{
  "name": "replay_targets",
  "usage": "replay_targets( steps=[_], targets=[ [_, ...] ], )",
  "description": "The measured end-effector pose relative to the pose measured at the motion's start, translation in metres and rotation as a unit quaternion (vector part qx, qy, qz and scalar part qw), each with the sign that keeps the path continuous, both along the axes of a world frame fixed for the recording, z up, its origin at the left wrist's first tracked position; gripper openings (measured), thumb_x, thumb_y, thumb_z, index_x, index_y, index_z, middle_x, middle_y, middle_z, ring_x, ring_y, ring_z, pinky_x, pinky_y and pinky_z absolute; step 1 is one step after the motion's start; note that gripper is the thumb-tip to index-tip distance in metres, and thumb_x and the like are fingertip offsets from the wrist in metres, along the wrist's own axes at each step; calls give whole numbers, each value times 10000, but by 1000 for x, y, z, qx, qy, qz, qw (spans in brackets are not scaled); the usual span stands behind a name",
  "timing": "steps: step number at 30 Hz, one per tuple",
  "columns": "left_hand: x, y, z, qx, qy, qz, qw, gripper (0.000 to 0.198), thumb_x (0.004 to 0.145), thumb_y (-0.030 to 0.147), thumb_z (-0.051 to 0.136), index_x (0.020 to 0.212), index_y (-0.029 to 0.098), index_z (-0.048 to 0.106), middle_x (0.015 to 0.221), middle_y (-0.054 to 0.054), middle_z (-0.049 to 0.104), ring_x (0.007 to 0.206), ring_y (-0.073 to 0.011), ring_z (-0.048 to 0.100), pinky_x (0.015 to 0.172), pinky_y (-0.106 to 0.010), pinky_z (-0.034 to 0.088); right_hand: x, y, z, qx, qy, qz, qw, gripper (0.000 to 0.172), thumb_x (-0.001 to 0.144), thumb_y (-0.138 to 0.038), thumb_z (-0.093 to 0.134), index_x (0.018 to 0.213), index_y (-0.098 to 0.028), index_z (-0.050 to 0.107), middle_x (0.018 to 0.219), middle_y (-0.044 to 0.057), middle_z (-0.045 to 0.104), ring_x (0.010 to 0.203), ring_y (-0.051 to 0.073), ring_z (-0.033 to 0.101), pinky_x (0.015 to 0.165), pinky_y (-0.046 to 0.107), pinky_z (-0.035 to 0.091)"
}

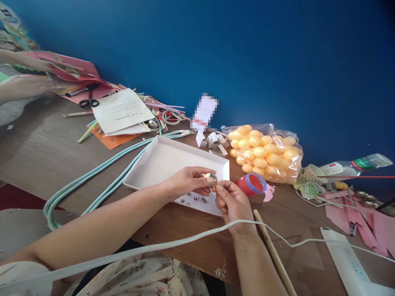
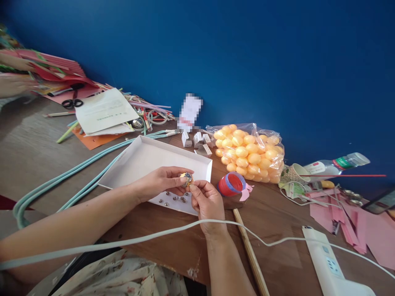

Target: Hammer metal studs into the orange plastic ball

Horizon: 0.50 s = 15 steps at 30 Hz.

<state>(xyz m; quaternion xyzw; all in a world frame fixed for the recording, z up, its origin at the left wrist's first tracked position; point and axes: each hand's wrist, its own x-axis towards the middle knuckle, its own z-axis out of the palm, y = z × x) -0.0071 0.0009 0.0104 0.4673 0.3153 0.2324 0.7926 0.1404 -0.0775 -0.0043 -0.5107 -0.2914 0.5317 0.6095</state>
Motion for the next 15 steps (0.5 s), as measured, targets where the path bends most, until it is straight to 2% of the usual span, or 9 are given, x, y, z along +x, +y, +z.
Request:
replay_targets(
  steps=[15],
  targets=[
    [0, 0, -1, -1, 1, -1, 1000, 613, 654, 414, 775, 1168, 121, 614, 880, -80, 686, 667, -134, 657, 731, -319, 538, 0, -1, 0, -2, 11, 10, 1000, 215, 686, -279, 766, 767, -172, 598, 657, -10, 631, 395, 15, 335, 369, 169, 169]
  ],
)
